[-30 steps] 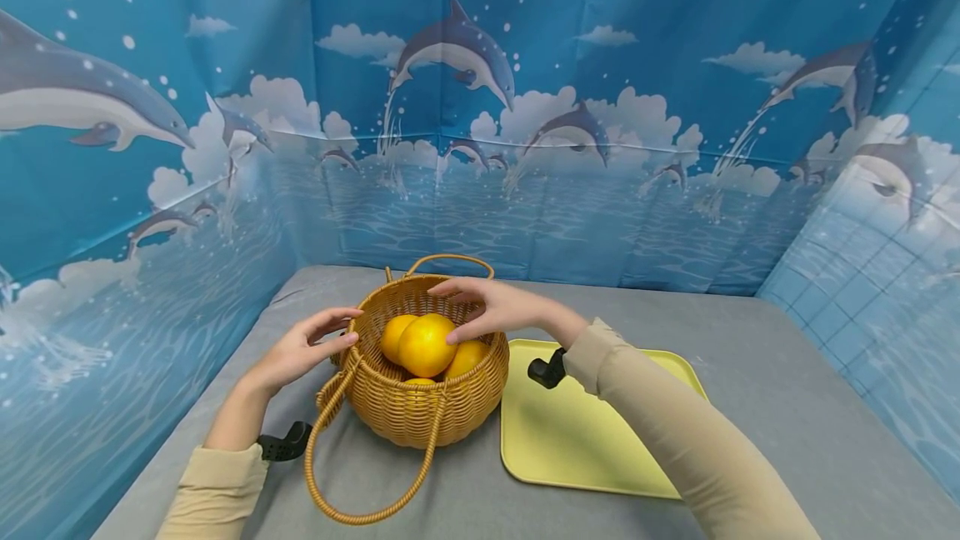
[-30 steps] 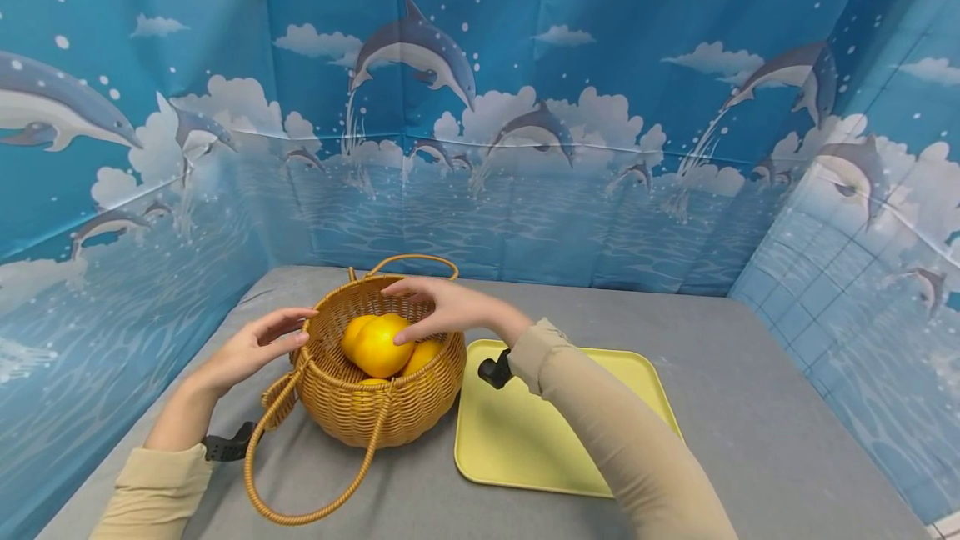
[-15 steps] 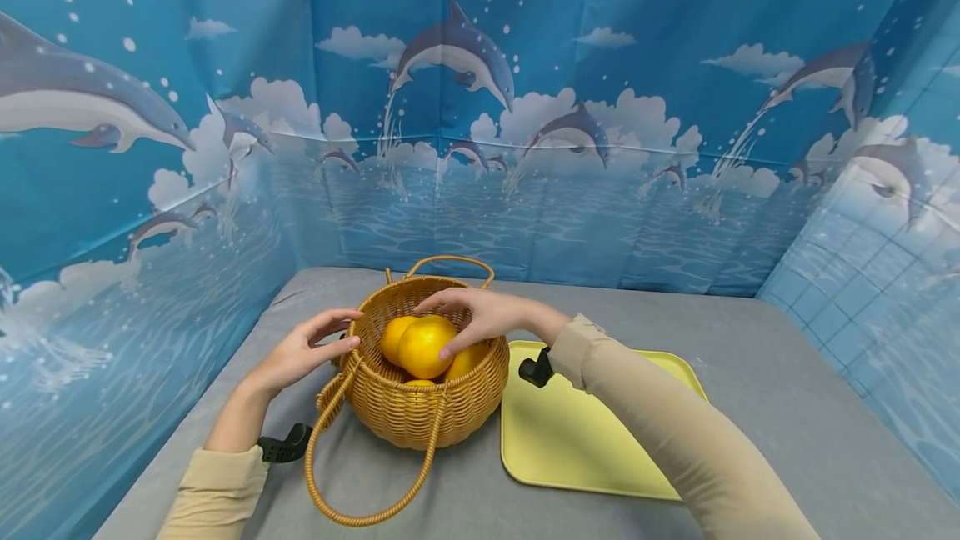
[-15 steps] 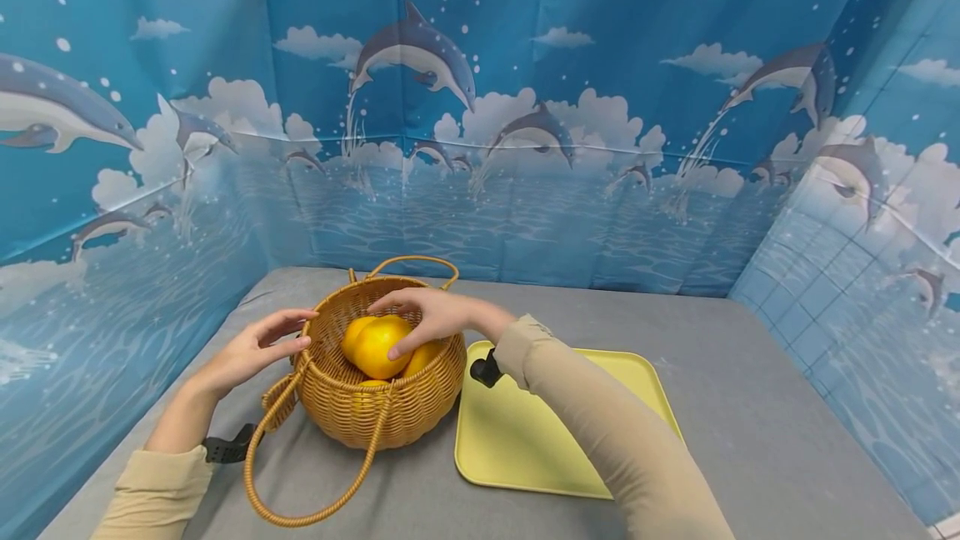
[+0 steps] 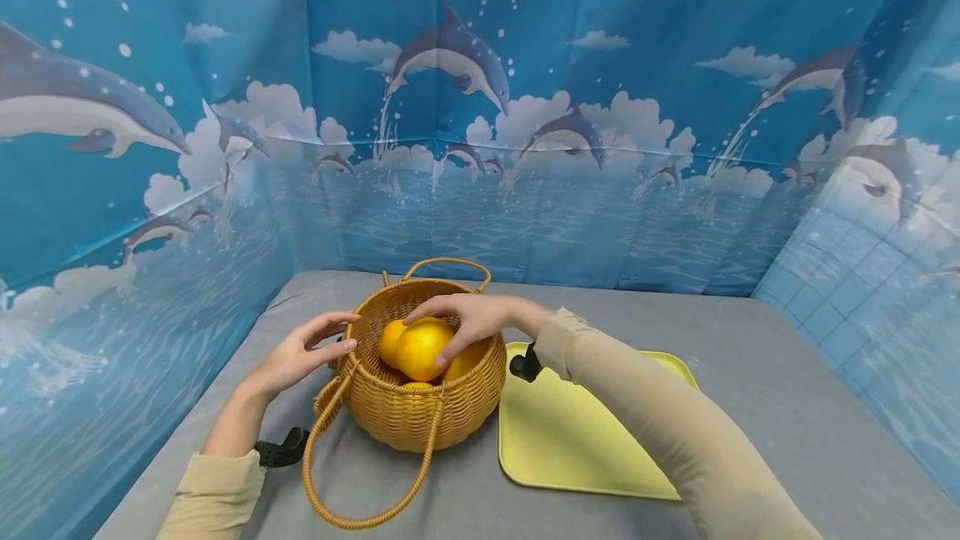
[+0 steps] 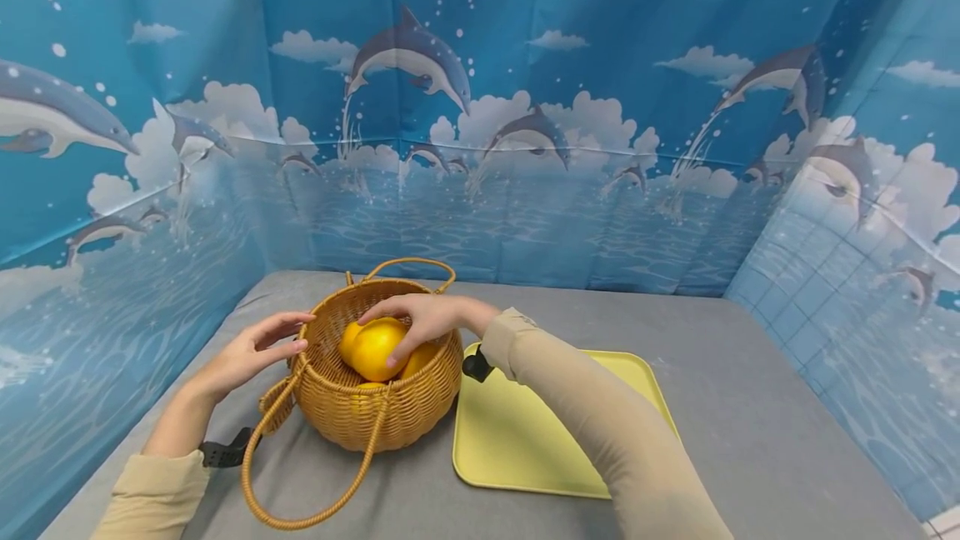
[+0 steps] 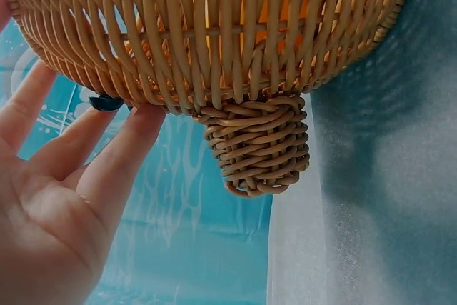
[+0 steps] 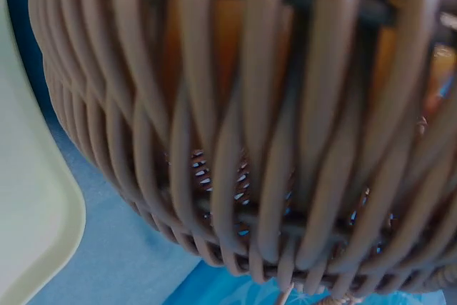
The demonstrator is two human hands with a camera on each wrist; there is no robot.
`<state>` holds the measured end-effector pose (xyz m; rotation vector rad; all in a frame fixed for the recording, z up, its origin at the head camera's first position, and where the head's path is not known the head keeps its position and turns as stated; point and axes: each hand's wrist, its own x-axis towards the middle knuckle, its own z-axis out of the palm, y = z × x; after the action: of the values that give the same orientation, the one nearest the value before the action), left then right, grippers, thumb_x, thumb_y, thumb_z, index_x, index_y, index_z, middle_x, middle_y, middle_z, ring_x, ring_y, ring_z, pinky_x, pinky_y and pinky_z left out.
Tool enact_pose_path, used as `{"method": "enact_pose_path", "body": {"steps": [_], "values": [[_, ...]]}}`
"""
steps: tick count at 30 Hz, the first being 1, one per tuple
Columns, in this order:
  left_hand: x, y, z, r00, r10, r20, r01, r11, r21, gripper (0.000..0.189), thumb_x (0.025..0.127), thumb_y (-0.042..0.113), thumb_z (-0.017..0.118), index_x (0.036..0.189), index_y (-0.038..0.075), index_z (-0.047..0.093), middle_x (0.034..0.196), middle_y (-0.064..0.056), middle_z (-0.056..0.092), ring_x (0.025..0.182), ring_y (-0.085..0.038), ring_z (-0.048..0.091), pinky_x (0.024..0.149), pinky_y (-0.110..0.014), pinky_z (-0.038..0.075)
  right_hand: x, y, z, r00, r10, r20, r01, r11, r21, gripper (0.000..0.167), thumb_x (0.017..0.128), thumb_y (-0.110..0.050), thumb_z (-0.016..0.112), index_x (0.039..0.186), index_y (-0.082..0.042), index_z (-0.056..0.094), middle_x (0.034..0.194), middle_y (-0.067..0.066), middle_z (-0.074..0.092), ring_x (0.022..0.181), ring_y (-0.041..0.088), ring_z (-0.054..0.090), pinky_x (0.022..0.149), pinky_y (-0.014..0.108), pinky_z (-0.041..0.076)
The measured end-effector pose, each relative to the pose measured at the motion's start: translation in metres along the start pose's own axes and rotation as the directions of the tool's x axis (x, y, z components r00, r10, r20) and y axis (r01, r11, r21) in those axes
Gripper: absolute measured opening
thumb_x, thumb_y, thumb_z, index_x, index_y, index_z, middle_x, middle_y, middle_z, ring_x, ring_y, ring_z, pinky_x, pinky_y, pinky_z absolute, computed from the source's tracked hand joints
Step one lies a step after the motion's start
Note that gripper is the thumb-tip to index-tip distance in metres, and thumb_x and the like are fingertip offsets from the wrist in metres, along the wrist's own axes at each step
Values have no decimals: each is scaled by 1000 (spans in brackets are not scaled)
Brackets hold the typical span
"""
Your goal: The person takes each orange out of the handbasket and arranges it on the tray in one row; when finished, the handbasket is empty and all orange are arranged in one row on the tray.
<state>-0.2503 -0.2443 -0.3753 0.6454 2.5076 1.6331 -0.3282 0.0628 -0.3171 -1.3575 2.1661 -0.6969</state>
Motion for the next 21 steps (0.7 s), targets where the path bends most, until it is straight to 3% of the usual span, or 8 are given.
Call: {"method": "enact_pose_path", "body": {"steps": [11,21], "values": [[-1,-1,-1,1000,-9,-7,9,1000,8,45,95,26,57,136,10,47,141,-14,40,132,-39,31,93,-54,39,9,-4,4,997,69,34,-69,998,-14,68,80,-30,75,140,-29,44,144,-6,36,125,12,38,96,28,38],[0,0,0,1000,-6,-4,6,1000,7,43,96,26,56,135,13,47,141,-13,40,132,-39,31,92,-55,39,13,-1,5,999,49,17,-48,999,-21,64,77,-25,79,133,-27,48,136,-5,41,115,14,42,90,30,42]]}}
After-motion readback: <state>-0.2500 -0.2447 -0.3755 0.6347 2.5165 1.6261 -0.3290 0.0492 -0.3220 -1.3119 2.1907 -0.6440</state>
